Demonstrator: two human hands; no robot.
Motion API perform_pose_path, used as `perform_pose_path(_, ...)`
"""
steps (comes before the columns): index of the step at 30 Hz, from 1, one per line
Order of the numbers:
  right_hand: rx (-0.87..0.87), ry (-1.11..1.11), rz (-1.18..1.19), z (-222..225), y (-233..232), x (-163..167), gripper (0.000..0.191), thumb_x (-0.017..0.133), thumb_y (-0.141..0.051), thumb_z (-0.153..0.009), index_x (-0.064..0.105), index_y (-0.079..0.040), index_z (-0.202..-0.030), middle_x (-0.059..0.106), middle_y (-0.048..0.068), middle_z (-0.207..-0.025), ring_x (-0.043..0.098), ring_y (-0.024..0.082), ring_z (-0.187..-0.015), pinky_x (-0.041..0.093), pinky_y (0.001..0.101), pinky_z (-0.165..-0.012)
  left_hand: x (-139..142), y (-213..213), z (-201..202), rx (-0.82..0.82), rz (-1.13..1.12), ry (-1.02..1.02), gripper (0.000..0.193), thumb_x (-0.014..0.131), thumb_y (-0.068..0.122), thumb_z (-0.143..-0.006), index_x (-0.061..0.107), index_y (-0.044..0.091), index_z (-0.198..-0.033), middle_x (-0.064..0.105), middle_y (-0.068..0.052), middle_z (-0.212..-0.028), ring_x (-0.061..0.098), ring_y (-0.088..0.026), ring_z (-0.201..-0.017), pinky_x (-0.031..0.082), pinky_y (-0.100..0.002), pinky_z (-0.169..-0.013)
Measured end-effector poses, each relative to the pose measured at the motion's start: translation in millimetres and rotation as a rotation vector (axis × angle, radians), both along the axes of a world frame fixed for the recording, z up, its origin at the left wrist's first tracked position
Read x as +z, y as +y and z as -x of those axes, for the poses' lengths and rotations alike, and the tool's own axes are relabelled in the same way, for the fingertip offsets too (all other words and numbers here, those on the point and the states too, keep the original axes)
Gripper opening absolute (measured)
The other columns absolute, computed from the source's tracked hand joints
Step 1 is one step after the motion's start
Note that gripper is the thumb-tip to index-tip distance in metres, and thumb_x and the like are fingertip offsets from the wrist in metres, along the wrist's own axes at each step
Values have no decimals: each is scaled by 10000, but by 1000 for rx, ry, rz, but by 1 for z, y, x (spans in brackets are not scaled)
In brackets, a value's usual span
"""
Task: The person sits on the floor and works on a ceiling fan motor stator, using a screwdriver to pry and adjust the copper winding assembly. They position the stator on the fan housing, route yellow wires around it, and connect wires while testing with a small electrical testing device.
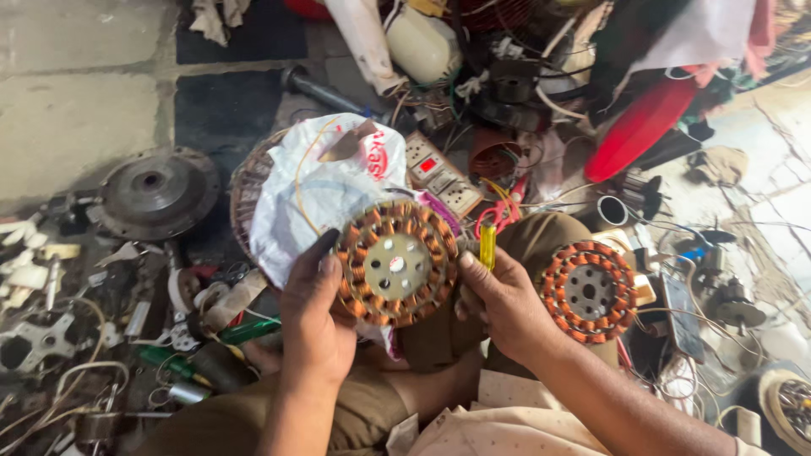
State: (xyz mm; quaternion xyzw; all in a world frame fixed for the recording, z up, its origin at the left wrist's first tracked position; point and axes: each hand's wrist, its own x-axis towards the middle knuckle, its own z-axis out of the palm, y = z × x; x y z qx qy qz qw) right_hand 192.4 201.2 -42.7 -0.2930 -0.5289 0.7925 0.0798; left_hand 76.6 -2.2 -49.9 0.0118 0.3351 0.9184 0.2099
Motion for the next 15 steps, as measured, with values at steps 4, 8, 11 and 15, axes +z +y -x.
perform_pose_path(4,96,63,60,-21,2,1,275,634,-306,-1030,613,-37,-1087,577,-12,-752,479,75,-553,438,274,-541,-2,1,-31,-55,-36,-95,465,637,180,-966,567,-34,-1373,694,-149,-1246,685,-256,-1107,555,-445,-953)
perform_pose_path(8,142,-92,56,-37,-1,0,310,650,-314,-964,652,-49,-1125,643,24,-765,530,85,-559,382,252,-479,-14,0,-60,6,15,-190,490,620,195,-936,556,-13,-1375,708,-140,-1251,699,-247,-1114,566,-435,-961)
perform_pose_path(11,172,-98,112,-41,-9,-3,307,710,-227,-907,648,-38,-1142,671,3,-851,581,74,-656,470,250,-575,-23,-1,-78,8,0,-240,464,614,197,-938,562,2,-1355,716,-132,-1223,708,-260,-1090,575,-452,-924)
perform_pose_path(15,122,-203,185,-44,-10,-9,337,733,-151,-827,654,-33,-1132,749,37,-933,711,117,-772,598,297,-684,-35,3,-93,16,-26,-263,424,629,183,-937,566,46,-1333,717,-133,-1201,699,-260,-1085,579,-453,-914)
